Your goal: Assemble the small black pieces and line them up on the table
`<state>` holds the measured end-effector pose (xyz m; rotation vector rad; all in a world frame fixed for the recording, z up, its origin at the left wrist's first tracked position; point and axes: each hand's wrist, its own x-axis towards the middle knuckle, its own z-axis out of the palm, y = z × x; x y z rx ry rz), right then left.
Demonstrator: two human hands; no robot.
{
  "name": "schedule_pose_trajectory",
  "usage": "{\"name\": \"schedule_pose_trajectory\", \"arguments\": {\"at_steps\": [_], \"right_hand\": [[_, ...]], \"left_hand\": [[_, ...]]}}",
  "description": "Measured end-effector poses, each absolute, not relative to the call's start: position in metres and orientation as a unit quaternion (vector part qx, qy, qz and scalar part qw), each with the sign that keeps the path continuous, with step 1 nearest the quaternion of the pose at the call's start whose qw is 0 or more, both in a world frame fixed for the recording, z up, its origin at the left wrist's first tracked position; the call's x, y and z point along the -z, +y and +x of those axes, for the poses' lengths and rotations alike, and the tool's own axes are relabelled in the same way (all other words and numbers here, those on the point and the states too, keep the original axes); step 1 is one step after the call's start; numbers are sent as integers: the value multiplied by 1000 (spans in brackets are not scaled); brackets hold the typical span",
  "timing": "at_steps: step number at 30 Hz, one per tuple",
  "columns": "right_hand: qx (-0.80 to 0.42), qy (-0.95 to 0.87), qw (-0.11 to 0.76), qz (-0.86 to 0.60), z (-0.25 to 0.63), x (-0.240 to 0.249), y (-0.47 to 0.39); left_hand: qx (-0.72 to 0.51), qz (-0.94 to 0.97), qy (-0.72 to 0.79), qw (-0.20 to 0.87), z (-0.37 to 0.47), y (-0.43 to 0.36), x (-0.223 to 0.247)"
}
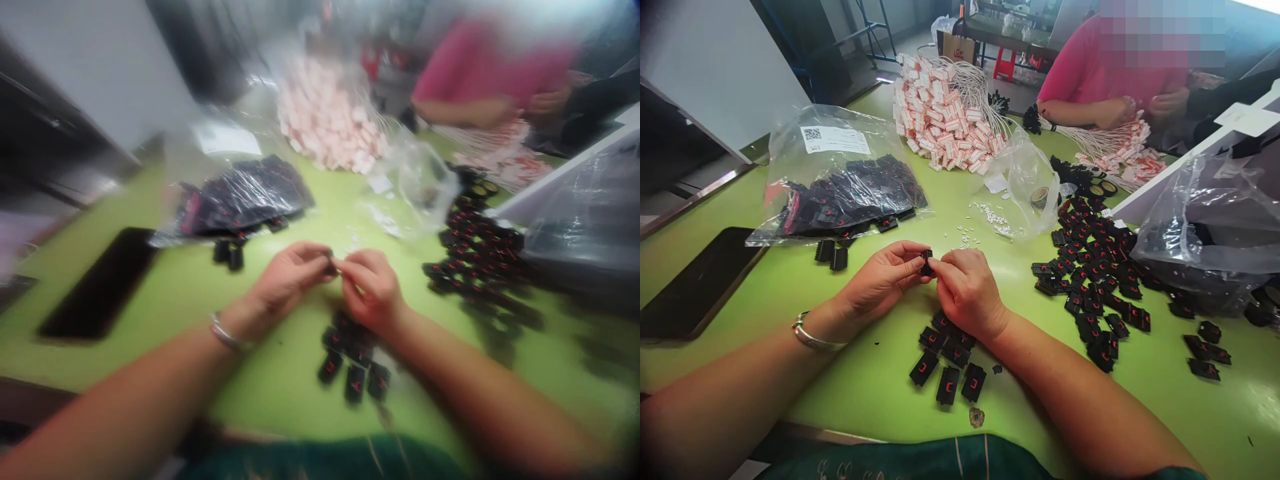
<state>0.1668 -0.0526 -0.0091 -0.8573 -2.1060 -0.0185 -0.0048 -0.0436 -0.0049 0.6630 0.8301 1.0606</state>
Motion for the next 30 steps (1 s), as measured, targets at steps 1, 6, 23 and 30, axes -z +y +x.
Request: {"name": "schedule_pose_trajectory", "arguments": {"at_steps": [1, 6, 23, 30], "right_hand": [[0, -839, 425, -341, 167, 10, -53], [-80, -832, 441, -328, 169, 8, -57], [-426, -600, 403, -544, 161, -9, -57], [-404, -641, 362, -543, 164, -11, -55]], "left_hand": [[-479, 299, 375, 735, -5, -43, 4], [-461, 311, 345, 756, -8, -43, -3], [-431, 436, 357, 705, -8, -41, 16], [-432, 509, 367, 648, -6, -43, 15]]}}
